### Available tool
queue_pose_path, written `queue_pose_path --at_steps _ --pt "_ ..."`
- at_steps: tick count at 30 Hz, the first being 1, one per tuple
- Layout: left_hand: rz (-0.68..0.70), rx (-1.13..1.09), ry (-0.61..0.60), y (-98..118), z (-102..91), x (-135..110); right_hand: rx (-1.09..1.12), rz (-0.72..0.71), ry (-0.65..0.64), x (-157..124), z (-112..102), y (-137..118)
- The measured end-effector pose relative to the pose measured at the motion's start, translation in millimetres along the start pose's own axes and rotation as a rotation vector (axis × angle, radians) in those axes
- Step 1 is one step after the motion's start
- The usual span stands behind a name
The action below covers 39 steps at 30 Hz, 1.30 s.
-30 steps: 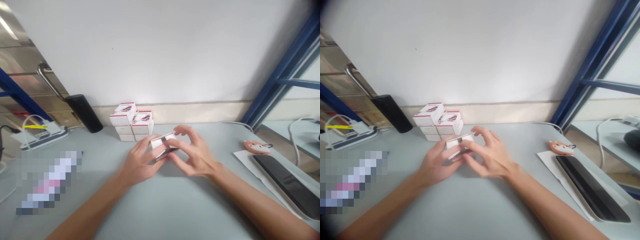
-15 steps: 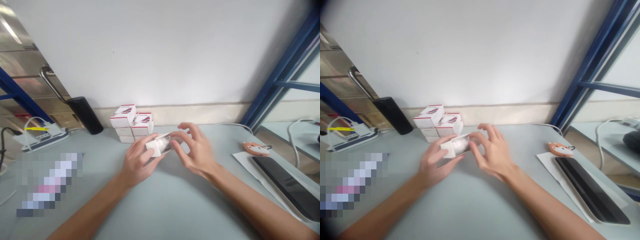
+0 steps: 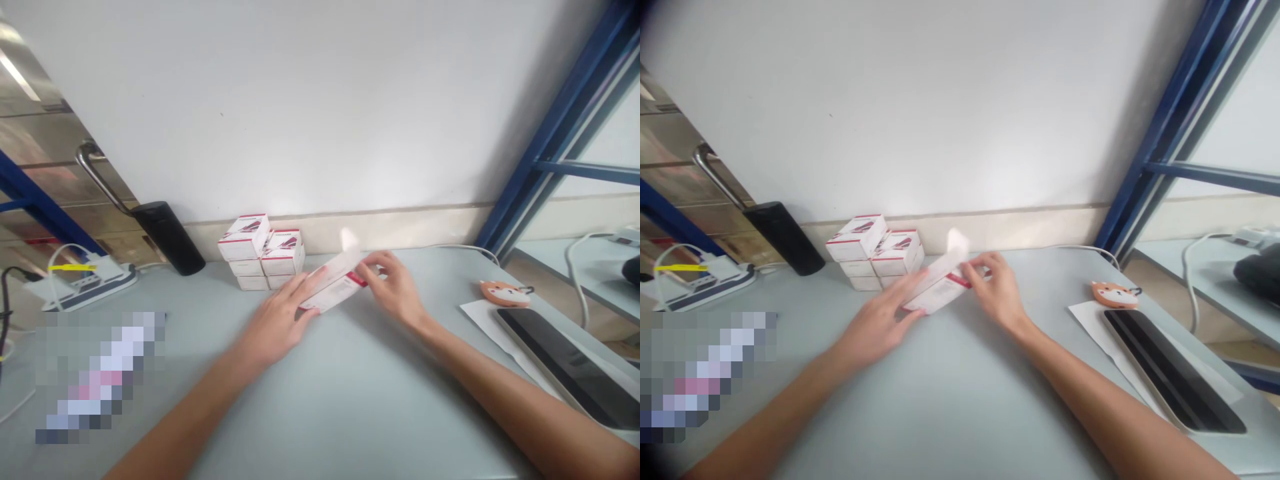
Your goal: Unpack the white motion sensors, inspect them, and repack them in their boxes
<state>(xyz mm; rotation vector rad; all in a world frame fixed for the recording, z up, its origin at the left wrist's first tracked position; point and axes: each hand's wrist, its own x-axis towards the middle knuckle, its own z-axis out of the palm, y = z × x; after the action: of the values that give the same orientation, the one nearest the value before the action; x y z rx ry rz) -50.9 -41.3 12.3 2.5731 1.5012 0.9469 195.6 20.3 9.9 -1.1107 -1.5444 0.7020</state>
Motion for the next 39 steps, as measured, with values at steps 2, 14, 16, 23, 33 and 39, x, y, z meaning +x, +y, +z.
queue_pose_path --at_steps 2,14,16,23,33,39 --pt "-0.12 -0.164 -0.06 -3 2.5 0 0.005 0.096 0.038 6 -8 0" --pt "-0.327 -0.484 -0.015 9 2.6 2 -0.001 0.293 0.045 19 -20 4" --pt "-0.373 -0.501 -0.033 10 2.7 2 0.001 0.28 0.117 24 -22 13" --pt "-0.501 -0.431 -0.054 -1 -4.0 6 0.306 0.42 0.484 48 -52 30" --pt "-0.343 -0.543 0.238 37 -8.2 3 0.582 0.394 0.127 13 -11 -8" --pt "-0.595 -1.052 -0.107 59 -7.8 4 0.412 0.189 -0.163 -17 10 -32"
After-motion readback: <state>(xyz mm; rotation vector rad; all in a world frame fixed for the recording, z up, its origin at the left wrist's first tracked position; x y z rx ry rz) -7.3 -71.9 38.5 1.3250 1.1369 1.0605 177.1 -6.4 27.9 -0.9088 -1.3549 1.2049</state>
